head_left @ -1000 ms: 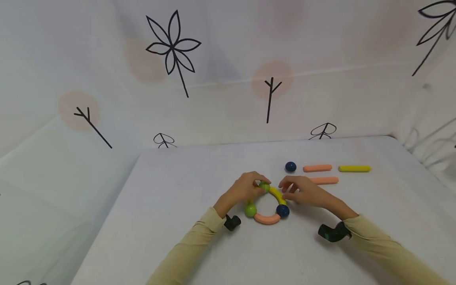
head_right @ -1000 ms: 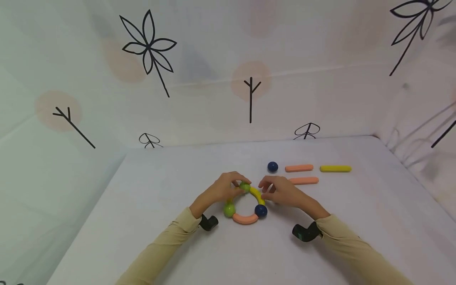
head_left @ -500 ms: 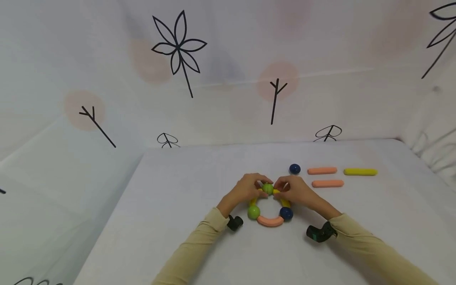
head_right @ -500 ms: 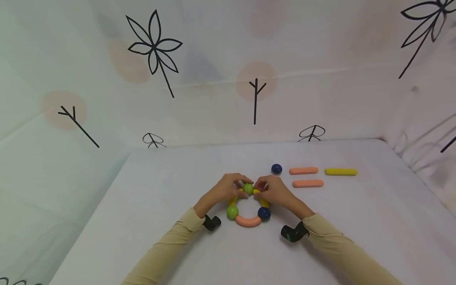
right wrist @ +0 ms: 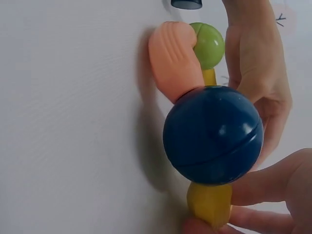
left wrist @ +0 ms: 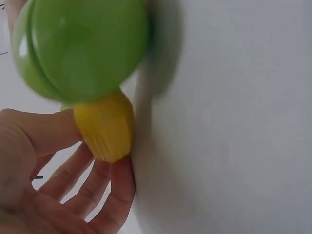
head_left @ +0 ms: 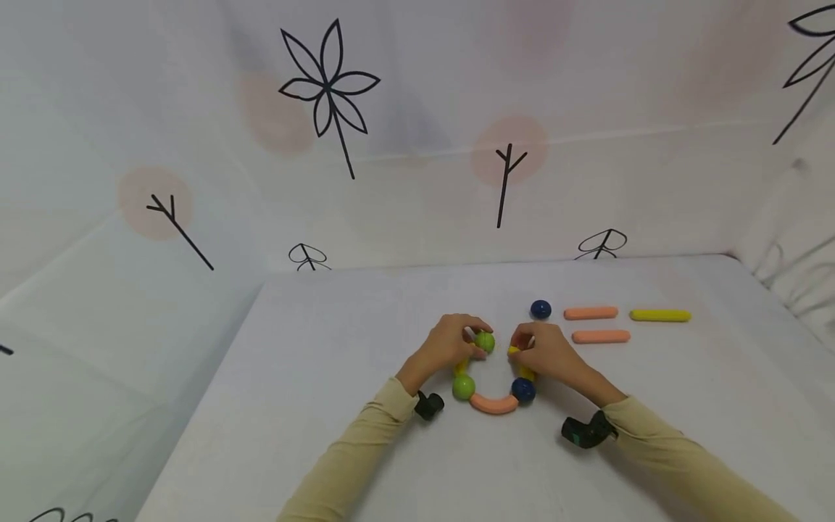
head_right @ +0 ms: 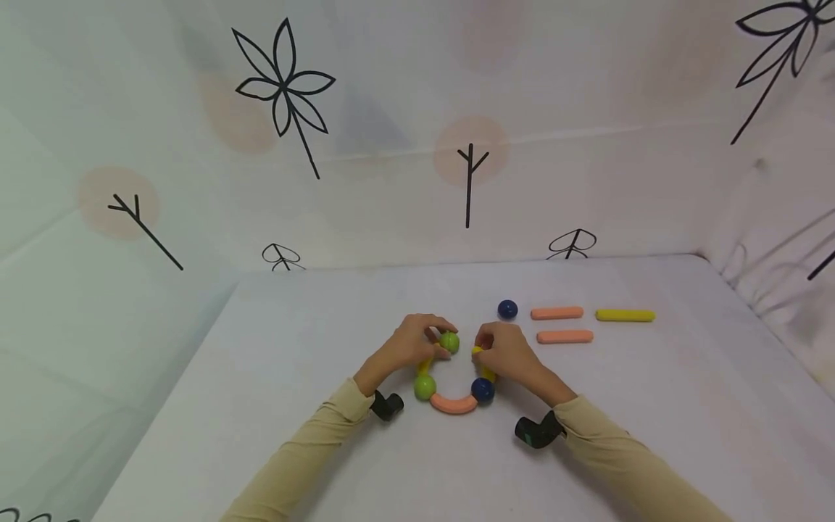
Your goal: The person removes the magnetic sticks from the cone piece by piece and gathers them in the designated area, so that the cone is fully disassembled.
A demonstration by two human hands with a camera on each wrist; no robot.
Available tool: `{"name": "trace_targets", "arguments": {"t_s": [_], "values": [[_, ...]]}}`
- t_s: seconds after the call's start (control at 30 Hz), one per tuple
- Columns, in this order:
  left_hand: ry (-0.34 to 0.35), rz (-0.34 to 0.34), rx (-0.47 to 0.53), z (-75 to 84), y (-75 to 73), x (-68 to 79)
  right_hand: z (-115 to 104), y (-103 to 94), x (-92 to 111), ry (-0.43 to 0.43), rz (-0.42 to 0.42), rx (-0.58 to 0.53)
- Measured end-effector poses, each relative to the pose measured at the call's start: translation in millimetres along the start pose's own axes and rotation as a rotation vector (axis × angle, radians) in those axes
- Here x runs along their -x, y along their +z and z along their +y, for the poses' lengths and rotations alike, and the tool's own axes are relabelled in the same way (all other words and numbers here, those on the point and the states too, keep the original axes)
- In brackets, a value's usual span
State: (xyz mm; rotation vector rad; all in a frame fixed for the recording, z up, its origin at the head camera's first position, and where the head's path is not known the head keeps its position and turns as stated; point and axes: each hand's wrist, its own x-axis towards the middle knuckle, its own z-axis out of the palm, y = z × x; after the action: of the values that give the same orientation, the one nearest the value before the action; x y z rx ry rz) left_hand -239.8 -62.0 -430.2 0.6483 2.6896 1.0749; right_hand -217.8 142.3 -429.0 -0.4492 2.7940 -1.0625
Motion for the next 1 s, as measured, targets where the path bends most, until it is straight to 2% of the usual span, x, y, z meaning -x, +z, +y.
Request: {"name": "trace_targets", "arguments": {"t_s": [0.1,0.27,0.57,0.77,1.0], "values": [[-0.015,0.033,0.030,-5.4,-1.4,2.1,1,-1.6,5,0.043,0.002,-0.005],[-0.058,0.072,0.049,-7.7,-3.4,9.2,10,-2.6,10,0.047,0.007,-0.007],[-0.137,0.155,0.039,-10.2,-14.1,29.6,17,-16.2,31,-0.097,0.057,0.019],[-0.185,0.193,0.047,-15.8,-15.8,44.4,21,-22.8,42,-0.144,0.003,0.070],[-0.219,0.183,0.014,-11.9,-20.8,57.7,25,-32.4,62,-0.161,-0.033,0.122]]}}
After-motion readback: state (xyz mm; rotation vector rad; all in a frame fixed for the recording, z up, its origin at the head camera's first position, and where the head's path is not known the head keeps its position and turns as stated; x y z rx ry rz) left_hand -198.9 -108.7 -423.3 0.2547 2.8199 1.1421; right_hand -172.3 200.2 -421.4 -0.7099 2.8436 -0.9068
